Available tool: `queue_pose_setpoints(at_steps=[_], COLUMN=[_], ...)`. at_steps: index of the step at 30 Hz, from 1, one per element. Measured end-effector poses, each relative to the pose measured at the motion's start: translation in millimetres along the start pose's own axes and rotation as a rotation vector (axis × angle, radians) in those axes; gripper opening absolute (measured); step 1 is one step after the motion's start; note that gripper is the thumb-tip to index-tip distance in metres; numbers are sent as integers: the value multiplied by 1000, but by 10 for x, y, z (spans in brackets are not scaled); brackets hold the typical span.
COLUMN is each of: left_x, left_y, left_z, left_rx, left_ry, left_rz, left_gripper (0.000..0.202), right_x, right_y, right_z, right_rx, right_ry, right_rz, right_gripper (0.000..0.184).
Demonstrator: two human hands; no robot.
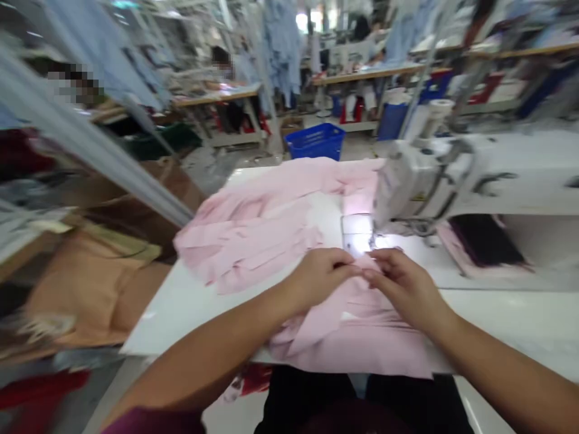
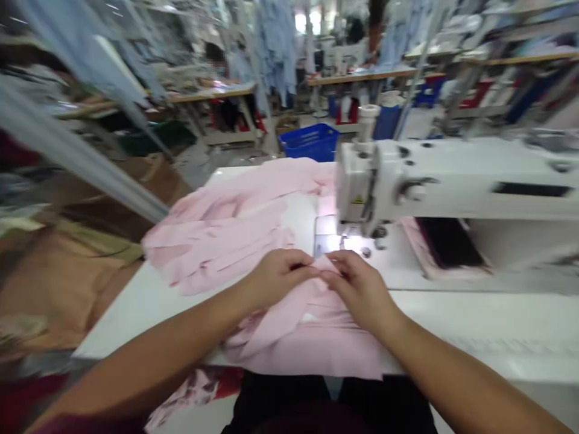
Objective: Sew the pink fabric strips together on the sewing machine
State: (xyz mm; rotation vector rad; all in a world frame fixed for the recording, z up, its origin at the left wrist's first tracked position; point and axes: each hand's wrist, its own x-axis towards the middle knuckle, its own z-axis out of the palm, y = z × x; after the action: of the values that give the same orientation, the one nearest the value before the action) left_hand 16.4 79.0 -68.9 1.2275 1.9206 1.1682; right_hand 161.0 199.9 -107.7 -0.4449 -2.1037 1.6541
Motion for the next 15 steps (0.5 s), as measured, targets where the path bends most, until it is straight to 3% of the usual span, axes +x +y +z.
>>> queue_pose_setpoints(at_steps=[5,15], left_x=[57,71], left_y=[-12,9], left_z=[4,41], left_rx=[47,28], left_ry=[-31,27], left_rz=[-162,-97], left_gripper=[28,24], right_x=[71,76], right_y=[20,-10], right_z=[-2,-52], right_rx=[48,100], right_ry=[-18,35], right_rz=[72,39], right_gripper=[32,25])
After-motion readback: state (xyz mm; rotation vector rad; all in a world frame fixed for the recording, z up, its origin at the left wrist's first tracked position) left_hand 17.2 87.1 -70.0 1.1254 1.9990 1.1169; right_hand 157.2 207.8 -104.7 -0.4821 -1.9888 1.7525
